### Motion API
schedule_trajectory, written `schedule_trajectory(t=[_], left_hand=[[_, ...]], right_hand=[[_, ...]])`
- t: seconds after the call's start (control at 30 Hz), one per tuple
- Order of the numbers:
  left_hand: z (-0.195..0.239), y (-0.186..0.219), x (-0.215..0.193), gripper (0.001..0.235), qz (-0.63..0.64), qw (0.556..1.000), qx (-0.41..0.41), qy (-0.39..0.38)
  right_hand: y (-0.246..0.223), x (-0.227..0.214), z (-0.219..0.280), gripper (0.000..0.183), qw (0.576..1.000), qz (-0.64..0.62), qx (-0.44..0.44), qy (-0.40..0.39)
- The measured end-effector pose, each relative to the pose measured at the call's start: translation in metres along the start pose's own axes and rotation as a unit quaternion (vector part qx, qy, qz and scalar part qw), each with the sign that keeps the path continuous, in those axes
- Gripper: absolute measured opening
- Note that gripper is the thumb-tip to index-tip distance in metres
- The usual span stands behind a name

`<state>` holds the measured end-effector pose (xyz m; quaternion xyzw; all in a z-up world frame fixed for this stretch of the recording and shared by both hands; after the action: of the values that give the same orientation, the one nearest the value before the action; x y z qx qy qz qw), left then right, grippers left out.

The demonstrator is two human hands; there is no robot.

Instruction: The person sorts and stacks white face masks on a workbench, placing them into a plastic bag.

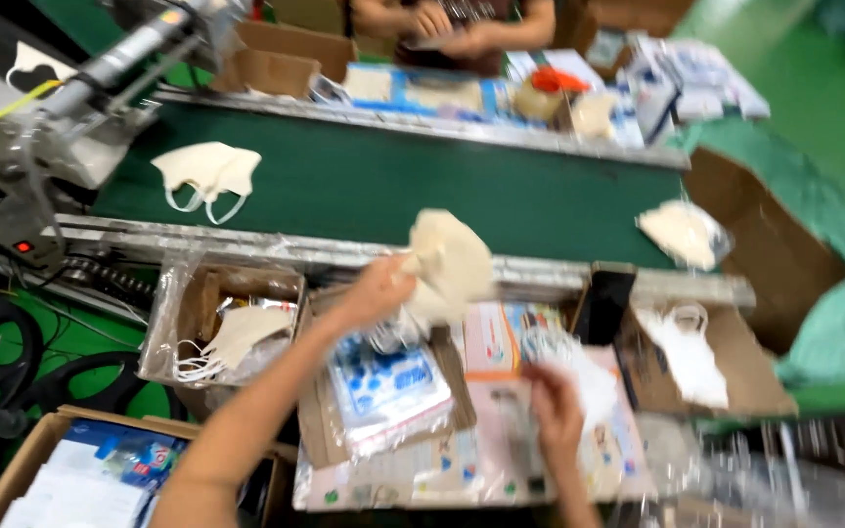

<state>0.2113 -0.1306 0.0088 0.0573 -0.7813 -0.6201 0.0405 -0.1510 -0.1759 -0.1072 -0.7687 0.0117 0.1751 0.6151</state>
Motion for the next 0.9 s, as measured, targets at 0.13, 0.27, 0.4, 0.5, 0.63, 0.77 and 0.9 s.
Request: schedule_trajectory(t=[0.13, 0.27, 0.4, 0.5, 0.63, 0.77, 0.9], left_hand=[[0.055, 0.014, 0.095, 0.035, 0.090, 0.992, -0.030, -0.078], [0.079, 0.017, 0.140, 0.044, 0.151, 0.987, -0.016, -0.058], [0.105, 0.018, 0.141, 0.064, 0.249, 0.967, 0.033, -0.041], [0.118, 0.003, 0.134, 0.080, 0.352, 0.936, -0.005, -0.008], [0.130, -0.035, 0.160, 0.087, 0.325, 0.943, -0.070, 0.025], [0.126, -0.026, 0.202, 0.095, 0.312, 0.948, -0.051, -0.047], [0.127, -0.017, 0.219, 0.086, 0.318, 0.947, -0.044, -0.018]], right_hand=[[-0.162, -0.009, -0.026, 0.069, 0.975, -0.028, -0.196, -0.106], [-0.172, -0.003, -0.011, 0.066, 0.974, 0.026, -0.057, -0.217], [-0.173, -0.045, 0.025, 0.062, 0.977, 0.005, 0.001, -0.215], [-0.194, -0.070, 0.047, 0.053, 0.923, -0.265, -0.142, -0.240], [-0.153, -0.092, 0.045, 0.039, 0.979, -0.156, -0.125, -0.042], [-0.142, -0.089, 0.062, 0.048, 0.973, -0.082, 0.057, 0.209], [-0.066, -0.022, 0.098, 0.049, 0.969, -0.144, 0.130, 0.153]])
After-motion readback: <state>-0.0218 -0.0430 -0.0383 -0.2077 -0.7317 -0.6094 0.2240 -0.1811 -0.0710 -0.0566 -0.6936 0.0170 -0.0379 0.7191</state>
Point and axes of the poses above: each hand's wrist, its own z-axis away from the middle knuckle, its own x-axis out of the palm, y = z × x, the point moved 6 cm from there along -z, towards the middle knuckle, and after that the axes turned 10 degrees about z, right-handed, at the moved point
